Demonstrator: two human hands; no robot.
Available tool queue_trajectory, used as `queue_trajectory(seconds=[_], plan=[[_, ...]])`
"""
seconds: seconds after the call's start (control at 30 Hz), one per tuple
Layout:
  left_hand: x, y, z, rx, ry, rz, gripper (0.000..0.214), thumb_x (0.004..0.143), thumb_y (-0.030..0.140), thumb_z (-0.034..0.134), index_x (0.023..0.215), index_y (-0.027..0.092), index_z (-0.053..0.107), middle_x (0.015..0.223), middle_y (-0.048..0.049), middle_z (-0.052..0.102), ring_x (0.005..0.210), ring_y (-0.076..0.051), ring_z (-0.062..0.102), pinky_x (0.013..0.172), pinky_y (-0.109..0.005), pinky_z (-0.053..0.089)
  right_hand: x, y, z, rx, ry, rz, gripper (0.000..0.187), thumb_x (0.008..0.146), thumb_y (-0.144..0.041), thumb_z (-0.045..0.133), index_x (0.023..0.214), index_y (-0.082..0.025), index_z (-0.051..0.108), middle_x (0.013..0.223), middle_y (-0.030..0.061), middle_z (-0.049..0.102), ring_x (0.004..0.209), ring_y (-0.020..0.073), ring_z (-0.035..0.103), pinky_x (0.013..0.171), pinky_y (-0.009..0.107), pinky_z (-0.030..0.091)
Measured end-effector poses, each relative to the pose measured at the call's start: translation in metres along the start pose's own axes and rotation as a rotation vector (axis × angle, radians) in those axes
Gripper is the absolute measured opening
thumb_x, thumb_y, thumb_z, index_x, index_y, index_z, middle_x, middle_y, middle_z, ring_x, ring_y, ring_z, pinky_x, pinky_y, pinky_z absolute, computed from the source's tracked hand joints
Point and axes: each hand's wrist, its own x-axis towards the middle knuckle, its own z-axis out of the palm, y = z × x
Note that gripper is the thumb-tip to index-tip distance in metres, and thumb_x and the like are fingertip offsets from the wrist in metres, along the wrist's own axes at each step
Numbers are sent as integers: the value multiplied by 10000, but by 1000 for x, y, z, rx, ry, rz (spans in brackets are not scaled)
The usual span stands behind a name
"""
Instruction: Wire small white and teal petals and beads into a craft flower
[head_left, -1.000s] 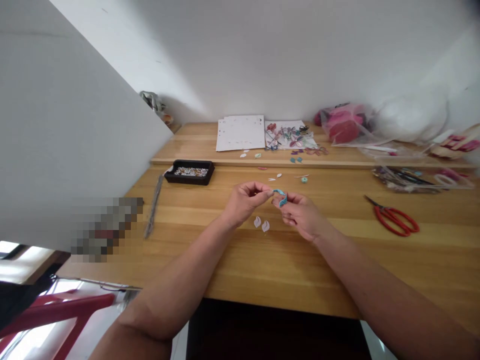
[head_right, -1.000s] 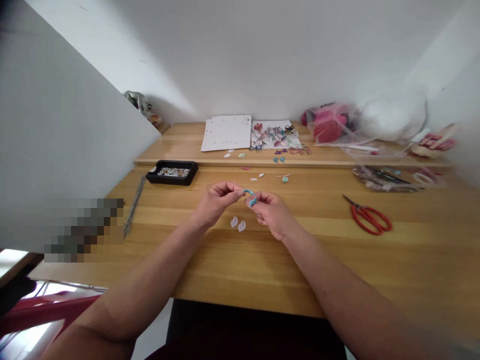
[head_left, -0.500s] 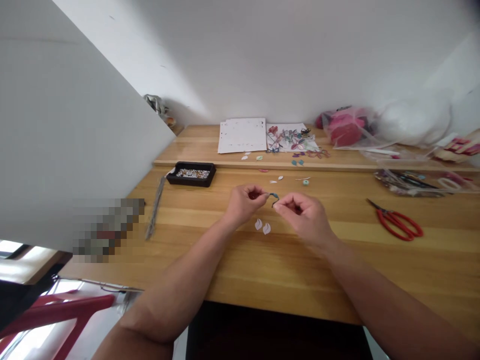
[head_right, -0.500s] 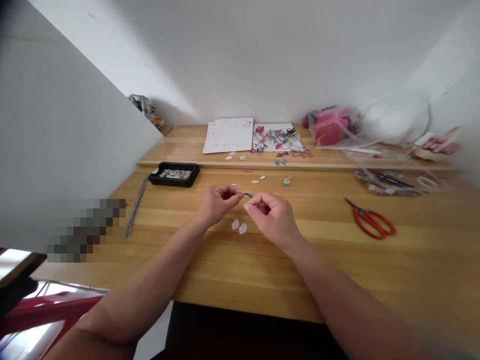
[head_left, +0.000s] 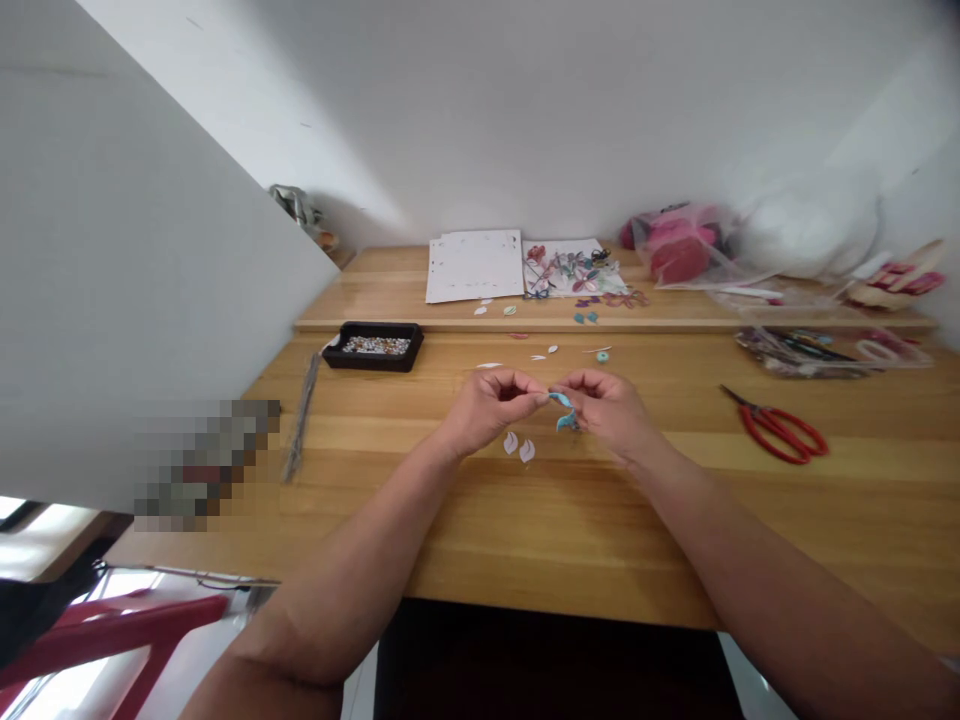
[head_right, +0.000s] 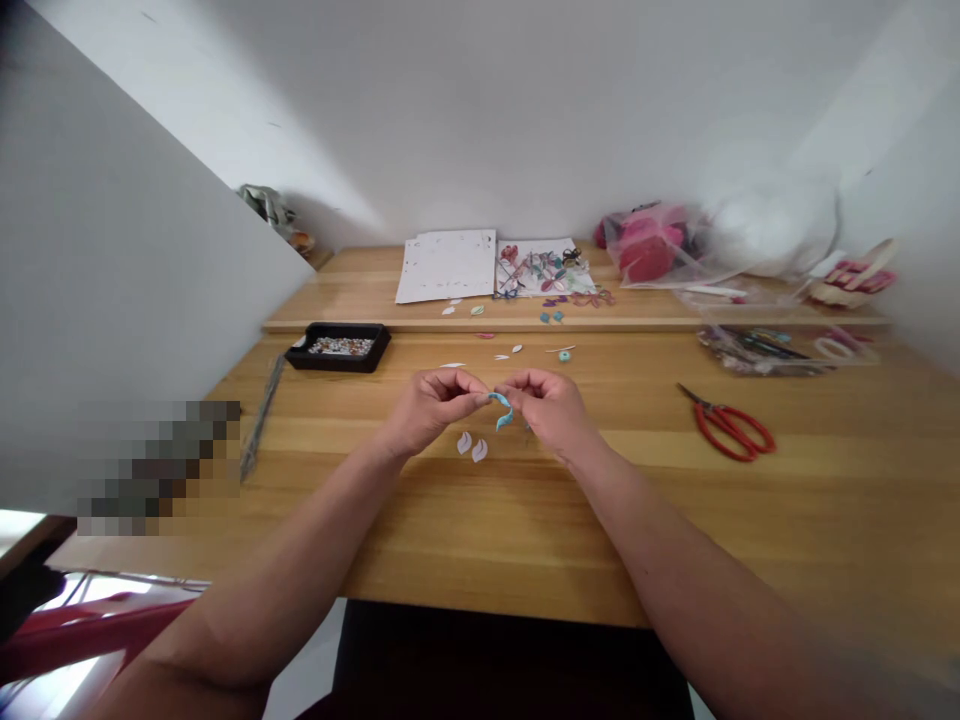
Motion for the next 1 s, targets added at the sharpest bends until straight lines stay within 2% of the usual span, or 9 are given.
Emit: queue_trajectory(seconds=[0.1,0.2,0.3,0.43,0.5,0.6,0.7,0.87,1.0], plan=[[3,-1,-1,-64,108,13,236,704,354,843,743,148,736,744,-27,713,673,-102,594,679,-247,472,-6,2,7,199,-115,172,310,580,-369,862,662,-192,621,546,-66,468,436,44,276,431,239,180],[6,-4,-1,-65,219,13,235,704,351,837,758,148,732,738,-17,703,644,-89,564,648,-237,450,-12,5,12,288,-216,234,330,584,-340,881,631,-191,590,522,-83,433,423,34,276,428,226,199],[7,-6,-2,-8,304,9,218,718,340,812,752,146,719,720,-15,691,622,-91,550,604,-233,431,-17,6,15,278,-241,216,321,612,-362,880,643,-192,609,532,-75,460,429,44,320,437,231,268],[9,-10,-4,144,336,11,166,734,304,763,732,146,714,688,-21,689,593,-102,555,584,-240,433,-21,1,15,88,-193,69,284,694,-417,817,666,-196,640,536,-57,475,447,72,356,453,257,289],[9,-10,-5,244,313,28,143,735,285,751,721,147,717,686,-26,696,597,-109,561,586,-243,435,-22,-4,12,-76,-125,-84,247,751,-406,770,685,-194,662,552,-44,483,489,89,374,482,266,289],[7,-9,-4,358,194,41,126,751,272,732,732,147,735,684,-30,701,593,-108,553,571,-236,418,-23,-11,5,-277,-21,-309,190,815,-363,719,740,-190,704,580,-30,502,545,104,378,528,275,301],[3,-5,-1,383,47,51,105,756,256,721,744,156,751,665,-22,693,574,-101,538,543,-224,398,-19,-13,-2,-312,28,-390,168,837,-351,701,778,-195,718,570,-35,489,550,107,365,533,277,293],[-3,1,3,251,-82,36,162,751,307,762,744,146,742,689,-34,697,582,-95,539,548,-221,422,-4,-6,-7,-249,72,-347,172,799,-361,719,751,-196,705,577,-36,495,563,104,376,541,269,307],[-1,0,2,85,-37,12,221,737,348,802,767,138,739,708,-27,689,603,-90,540,577,-227,421,2,1,-3,-31,2,-71,256,679,-411,799,707,-194,666,563,-41,506,496,85,367,471,256,270]])
